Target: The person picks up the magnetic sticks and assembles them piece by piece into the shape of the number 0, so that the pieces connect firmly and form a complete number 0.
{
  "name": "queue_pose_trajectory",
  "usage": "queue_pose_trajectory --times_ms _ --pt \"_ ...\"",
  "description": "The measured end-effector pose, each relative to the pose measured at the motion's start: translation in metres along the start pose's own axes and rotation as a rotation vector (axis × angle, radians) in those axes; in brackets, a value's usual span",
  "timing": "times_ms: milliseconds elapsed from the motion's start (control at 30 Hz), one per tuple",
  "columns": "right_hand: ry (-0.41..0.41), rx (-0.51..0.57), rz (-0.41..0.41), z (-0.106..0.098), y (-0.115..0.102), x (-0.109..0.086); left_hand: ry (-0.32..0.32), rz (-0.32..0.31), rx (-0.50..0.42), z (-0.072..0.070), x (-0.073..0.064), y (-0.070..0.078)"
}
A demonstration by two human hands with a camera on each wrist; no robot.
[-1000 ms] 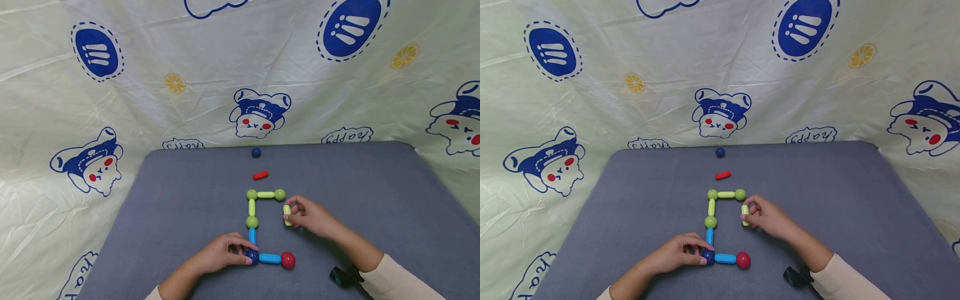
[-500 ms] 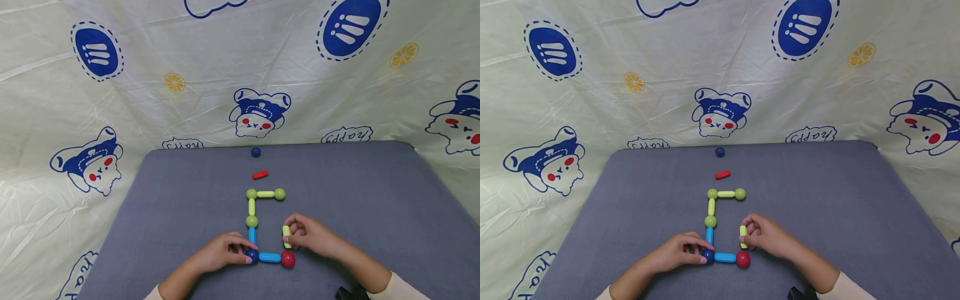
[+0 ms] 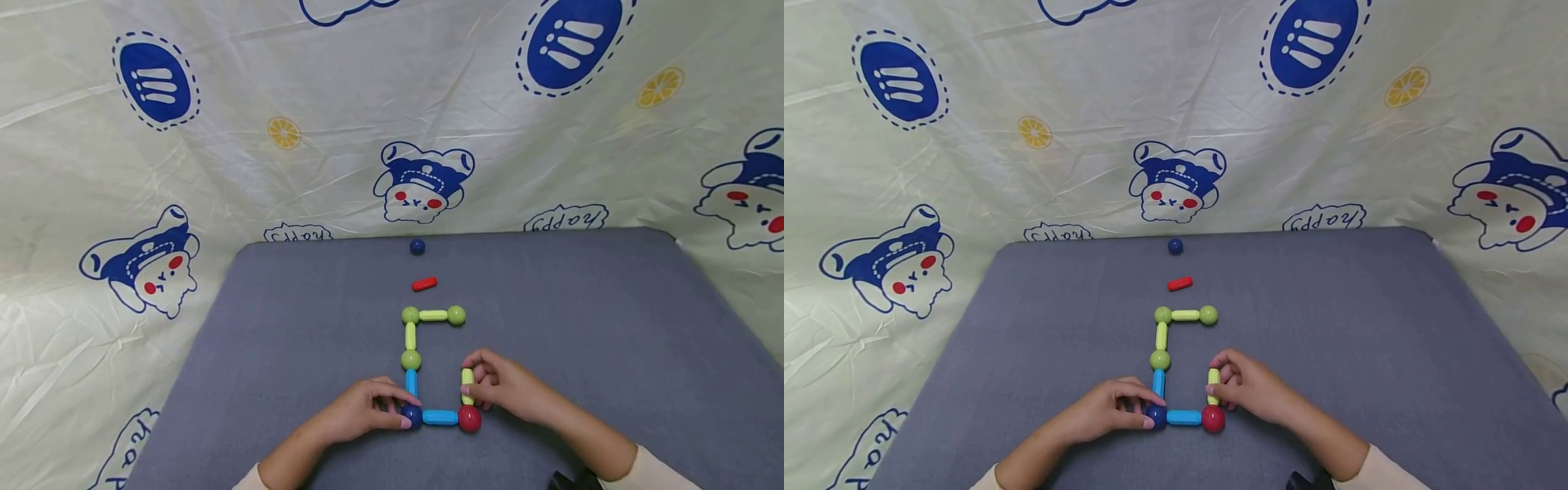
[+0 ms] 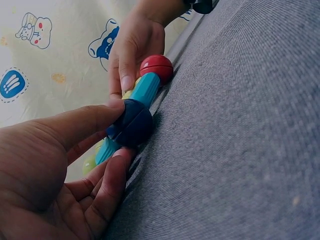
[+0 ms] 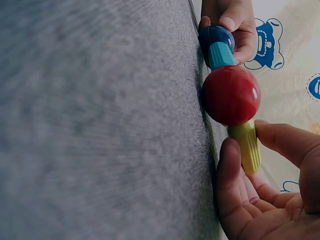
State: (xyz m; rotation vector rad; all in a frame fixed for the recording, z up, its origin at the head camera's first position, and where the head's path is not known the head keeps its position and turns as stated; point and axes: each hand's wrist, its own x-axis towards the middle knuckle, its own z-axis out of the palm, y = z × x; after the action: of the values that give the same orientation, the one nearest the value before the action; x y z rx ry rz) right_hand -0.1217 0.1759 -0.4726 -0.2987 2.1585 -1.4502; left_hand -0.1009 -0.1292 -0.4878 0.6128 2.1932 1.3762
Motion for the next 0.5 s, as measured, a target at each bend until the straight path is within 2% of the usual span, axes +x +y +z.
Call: queue_pose_trajectory --times_ms 233,500 --pt "0.039 -0.074 0.007 0.0005 -0.001 0.0038 -0.001 -0.015 0.003 0.0 0.0003 -0.0006" --pt "0.038 -0.113 -0.015 0.0009 -0.0028 0.0008 -0.002 -0.006 0.008 0.0002 0.0005 -0.0007"
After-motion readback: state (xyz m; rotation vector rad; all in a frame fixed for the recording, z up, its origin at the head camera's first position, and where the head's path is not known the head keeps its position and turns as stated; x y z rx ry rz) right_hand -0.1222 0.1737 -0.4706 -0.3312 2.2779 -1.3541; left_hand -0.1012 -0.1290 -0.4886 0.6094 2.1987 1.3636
